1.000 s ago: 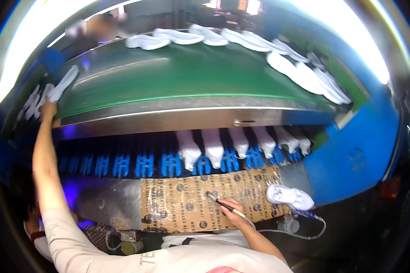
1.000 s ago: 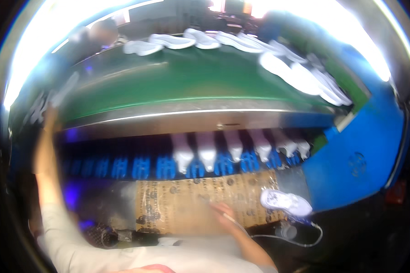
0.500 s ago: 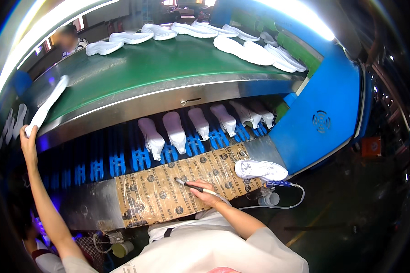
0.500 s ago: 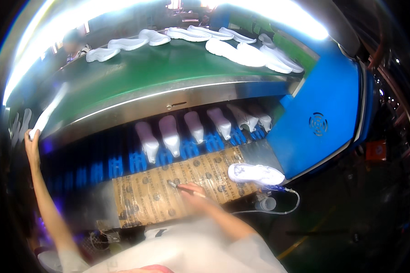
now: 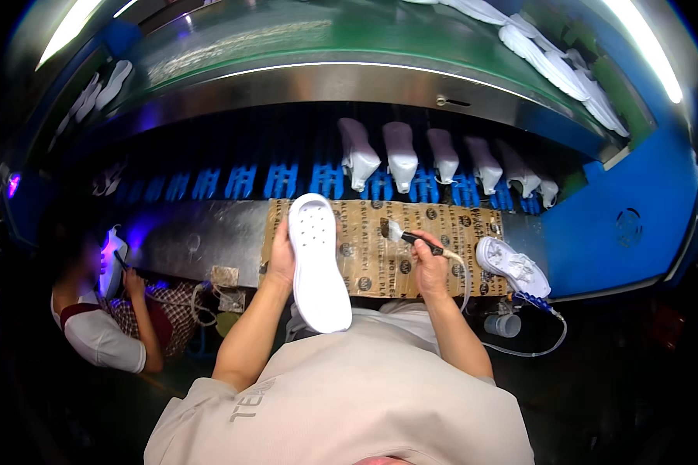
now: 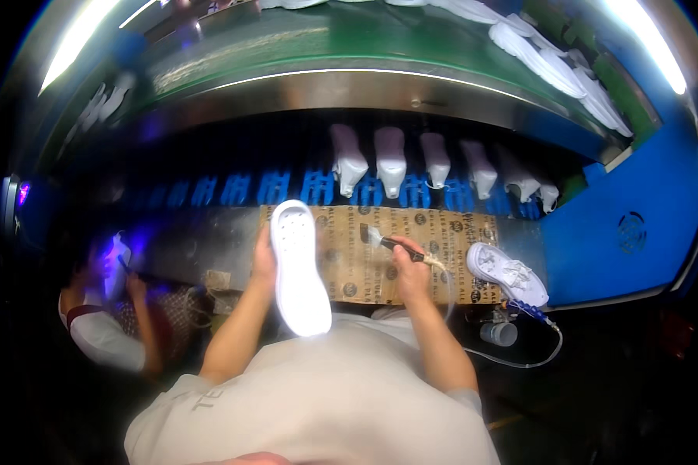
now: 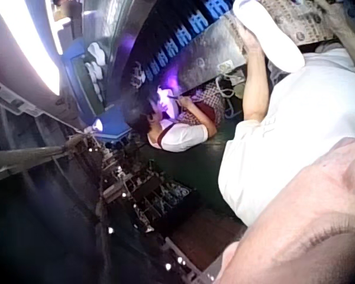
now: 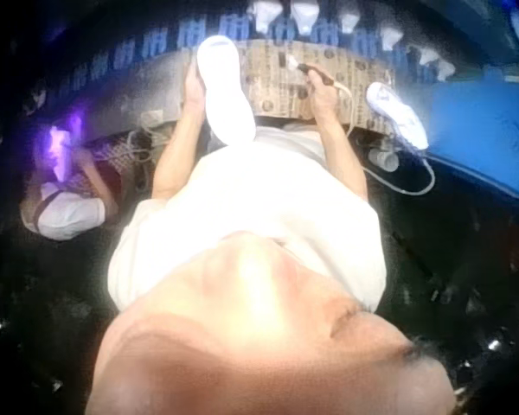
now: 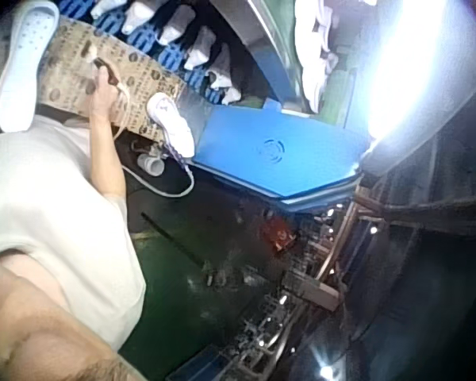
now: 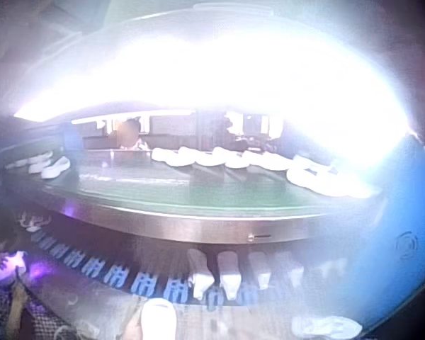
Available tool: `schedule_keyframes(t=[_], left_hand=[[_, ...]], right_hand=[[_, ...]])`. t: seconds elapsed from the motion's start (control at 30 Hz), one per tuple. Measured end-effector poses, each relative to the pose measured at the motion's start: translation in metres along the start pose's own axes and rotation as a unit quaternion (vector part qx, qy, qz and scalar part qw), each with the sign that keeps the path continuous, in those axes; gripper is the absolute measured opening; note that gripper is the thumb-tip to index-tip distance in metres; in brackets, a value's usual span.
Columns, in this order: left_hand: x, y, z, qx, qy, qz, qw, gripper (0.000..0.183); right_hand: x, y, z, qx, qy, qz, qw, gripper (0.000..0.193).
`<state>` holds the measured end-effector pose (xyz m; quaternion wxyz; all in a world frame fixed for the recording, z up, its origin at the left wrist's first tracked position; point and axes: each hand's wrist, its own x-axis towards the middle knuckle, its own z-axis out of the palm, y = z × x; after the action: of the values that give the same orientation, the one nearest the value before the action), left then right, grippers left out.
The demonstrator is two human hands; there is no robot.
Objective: The person repeatedly picks white shoe soles from a conveyor belt, applies a substance with a brush to the inner surface, and places them back on the belt. The process is continuous and repetitive.
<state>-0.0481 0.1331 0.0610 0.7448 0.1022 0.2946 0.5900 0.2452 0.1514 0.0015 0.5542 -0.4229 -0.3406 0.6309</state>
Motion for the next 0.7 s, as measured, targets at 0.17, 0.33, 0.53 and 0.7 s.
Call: schedule_keyframes(t=[0.17, 0.33, 0.53, 0.7], left_hand=[[-0.015, -0.026, -0.012, -0.025, 0.024, -0.058, 0.998, 0.084], [-0.004, -0.034, 0.005, -0.016, -0.028, -0.067, 0.997, 0.088], [0.009, -0.03, 0.011, -0.005, -0.026, -0.025, 0.999, 0.075], [0.005, -0.017, 0.014, 0.019, -0.027, -0.005, 0.999, 0.078]], right_hand=[[-0.009, -0.04, 0.061, -0.038, -0.076, -0.014, 0.996, 0.026], [0.008, -0.059, 0.123, -0.168, -0.112, -0.043, 0.979, 0.023], [0.019, -0.056, 0.128, -0.306, -0.284, -0.256, 0.872, 0.027], [0.01, -0.064, 0.129, -0.25, -0.202, -0.146, 0.936, 0.03]])
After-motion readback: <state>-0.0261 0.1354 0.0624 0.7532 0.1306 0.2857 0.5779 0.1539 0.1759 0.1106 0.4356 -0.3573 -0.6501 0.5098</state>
